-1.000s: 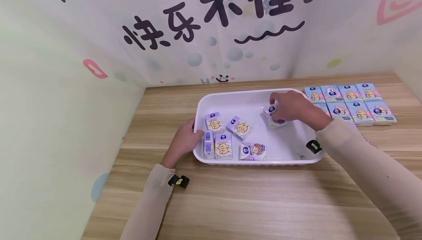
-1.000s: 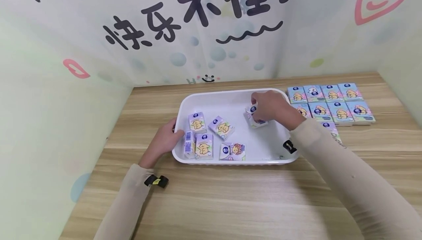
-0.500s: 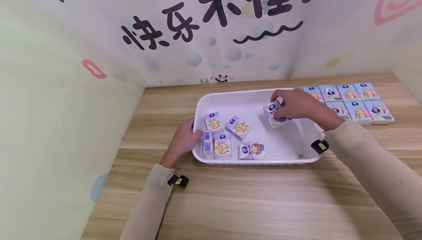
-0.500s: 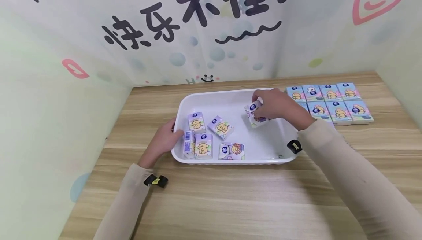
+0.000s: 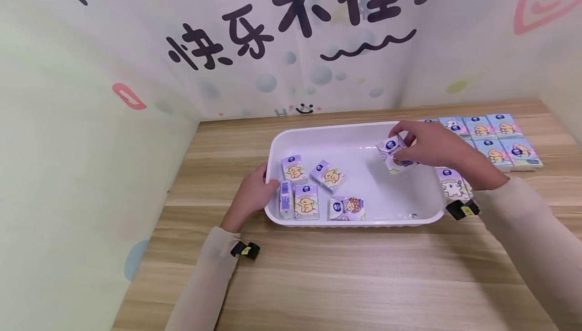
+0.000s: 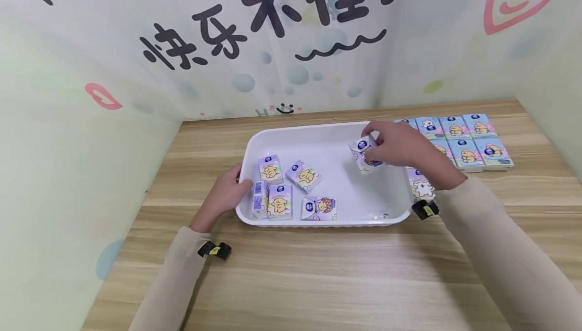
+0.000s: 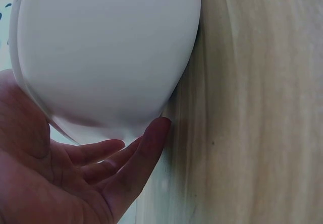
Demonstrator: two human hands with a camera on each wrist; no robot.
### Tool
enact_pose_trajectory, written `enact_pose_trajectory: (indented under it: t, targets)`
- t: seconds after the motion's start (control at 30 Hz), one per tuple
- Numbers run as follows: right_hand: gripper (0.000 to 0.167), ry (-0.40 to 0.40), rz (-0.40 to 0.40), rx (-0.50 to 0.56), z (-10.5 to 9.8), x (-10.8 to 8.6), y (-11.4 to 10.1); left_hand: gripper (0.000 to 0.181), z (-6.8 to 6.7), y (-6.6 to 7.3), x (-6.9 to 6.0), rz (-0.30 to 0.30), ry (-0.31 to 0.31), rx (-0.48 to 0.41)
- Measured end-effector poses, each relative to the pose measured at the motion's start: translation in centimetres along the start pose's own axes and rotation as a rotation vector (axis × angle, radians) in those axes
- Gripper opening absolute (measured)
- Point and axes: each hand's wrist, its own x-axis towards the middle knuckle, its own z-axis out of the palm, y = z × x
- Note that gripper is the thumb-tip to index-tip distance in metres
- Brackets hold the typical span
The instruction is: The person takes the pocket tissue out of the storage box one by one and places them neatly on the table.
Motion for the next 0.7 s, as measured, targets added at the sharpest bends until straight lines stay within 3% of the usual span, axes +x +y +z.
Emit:
enact_pose_trajectory:
  t: [0.7]
  targets:
    - [0.057,0.090,0.064,0.100,-1.0,-4.1,4.6,0.065,-0.1,0.0,0.0,-0.001,-0.009,-0.015]
